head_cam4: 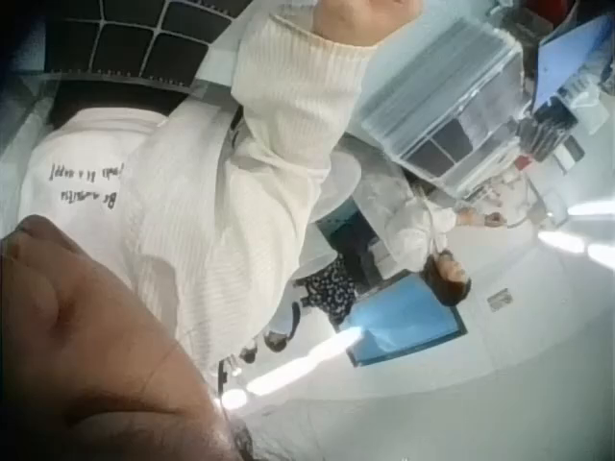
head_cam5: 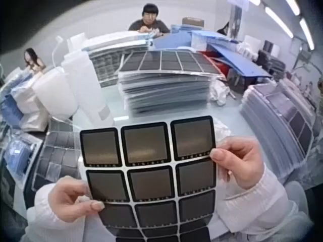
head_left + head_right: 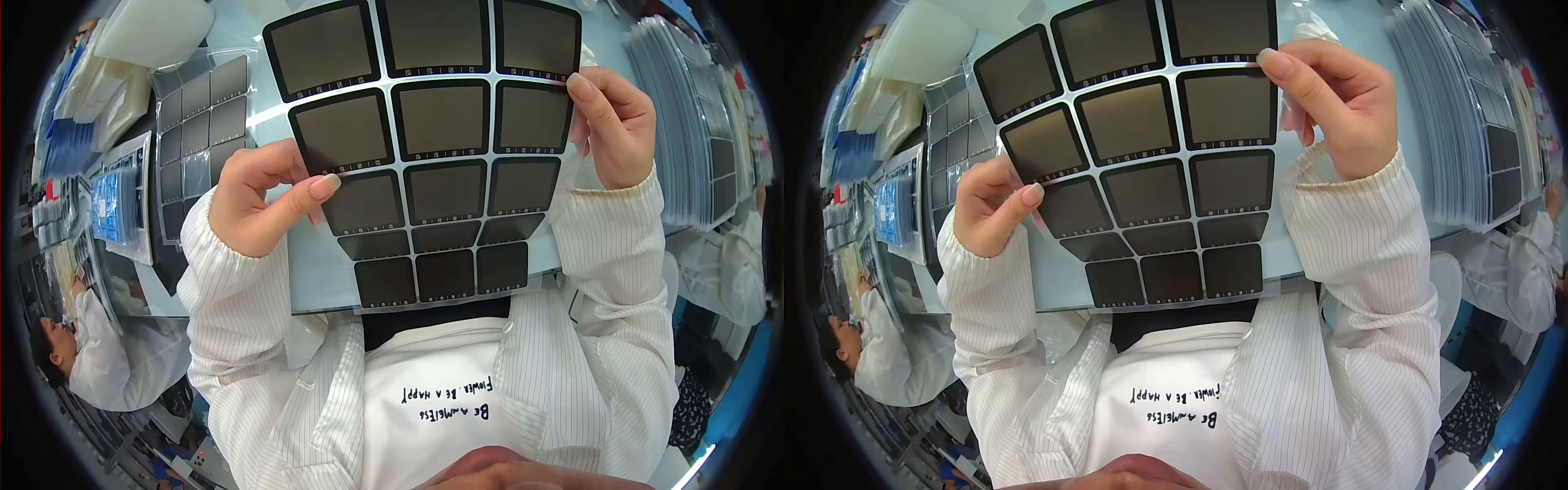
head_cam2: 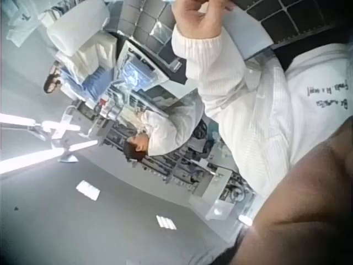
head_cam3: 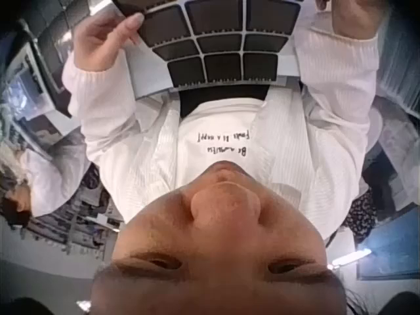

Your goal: Inspecting and cleaning square plastic film sheets for defects at an industrial workstation.

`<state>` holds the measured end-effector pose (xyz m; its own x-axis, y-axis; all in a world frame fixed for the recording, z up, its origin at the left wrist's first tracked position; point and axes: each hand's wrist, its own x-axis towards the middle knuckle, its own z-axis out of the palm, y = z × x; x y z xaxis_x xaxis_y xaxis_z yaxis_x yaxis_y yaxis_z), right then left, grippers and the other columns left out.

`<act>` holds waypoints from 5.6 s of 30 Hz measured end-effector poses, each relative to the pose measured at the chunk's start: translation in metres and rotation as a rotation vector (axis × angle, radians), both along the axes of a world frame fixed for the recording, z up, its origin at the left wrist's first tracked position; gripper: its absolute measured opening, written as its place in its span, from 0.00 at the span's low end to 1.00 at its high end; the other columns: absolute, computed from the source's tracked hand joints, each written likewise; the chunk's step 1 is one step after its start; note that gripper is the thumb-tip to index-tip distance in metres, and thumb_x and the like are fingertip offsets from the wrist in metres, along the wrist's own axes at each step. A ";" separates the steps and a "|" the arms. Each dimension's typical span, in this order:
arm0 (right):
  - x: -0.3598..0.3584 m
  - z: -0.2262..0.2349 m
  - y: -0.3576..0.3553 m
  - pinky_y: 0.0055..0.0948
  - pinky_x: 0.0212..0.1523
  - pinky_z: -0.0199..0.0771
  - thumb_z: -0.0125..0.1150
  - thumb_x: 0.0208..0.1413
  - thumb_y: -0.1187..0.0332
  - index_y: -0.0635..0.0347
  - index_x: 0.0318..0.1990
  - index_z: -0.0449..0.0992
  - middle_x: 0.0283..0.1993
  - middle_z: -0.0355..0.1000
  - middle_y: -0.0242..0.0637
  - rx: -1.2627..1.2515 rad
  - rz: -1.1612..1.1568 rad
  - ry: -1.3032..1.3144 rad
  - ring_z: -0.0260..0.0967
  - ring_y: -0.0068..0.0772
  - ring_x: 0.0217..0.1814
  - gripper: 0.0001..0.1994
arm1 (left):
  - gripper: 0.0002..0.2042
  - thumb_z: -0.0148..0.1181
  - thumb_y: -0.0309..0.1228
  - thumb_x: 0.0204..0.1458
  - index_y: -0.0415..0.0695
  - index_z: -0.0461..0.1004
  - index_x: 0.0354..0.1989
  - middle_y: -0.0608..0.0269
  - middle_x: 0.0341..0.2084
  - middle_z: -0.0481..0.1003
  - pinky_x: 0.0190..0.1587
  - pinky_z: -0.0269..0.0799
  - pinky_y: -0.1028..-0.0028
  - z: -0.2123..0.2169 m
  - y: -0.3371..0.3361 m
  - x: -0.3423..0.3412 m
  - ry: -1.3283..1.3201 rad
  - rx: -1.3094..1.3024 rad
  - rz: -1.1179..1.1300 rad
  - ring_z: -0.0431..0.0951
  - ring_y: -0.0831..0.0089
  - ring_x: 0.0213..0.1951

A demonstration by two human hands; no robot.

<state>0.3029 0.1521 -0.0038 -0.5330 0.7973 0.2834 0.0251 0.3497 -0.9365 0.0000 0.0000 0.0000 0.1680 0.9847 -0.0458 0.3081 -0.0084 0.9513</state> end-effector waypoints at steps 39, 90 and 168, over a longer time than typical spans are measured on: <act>-0.003 -0.001 0.000 0.13 0.12 0.47 0.54 0.55 0.68 0.64 0.34 0.75 0.17 0.65 0.26 -0.009 -0.056 0.011 0.53 0.12 0.12 0.08 | 0.09 0.64 0.26 0.44 0.38 0.71 0.18 0.59 0.14 0.75 0.20 0.71 0.81 -0.001 0.003 -0.004 -0.015 0.102 -0.022 0.76 0.75 0.17; -0.003 -0.010 0.004 0.10 0.14 0.56 0.57 0.52 0.75 0.68 0.52 0.66 0.32 0.73 0.33 0.055 -0.056 0.163 0.60 0.13 0.17 0.19 | 0.15 0.55 0.33 0.52 0.39 0.67 0.15 0.63 0.12 0.71 0.21 0.62 0.79 0.000 0.002 -0.002 0.004 -0.094 -0.062 0.73 0.77 0.17; -0.024 0.011 -0.015 0.11 0.09 0.53 0.54 0.48 0.81 0.68 0.60 0.55 0.23 0.71 0.39 -0.115 -0.115 0.263 0.57 0.15 0.09 0.29 | 0.15 0.55 0.33 0.52 0.37 0.70 0.16 0.60 0.13 0.73 0.21 0.66 0.78 0.006 0.003 -0.002 0.080 -0.090 -0.099 0.75 0.75 0.17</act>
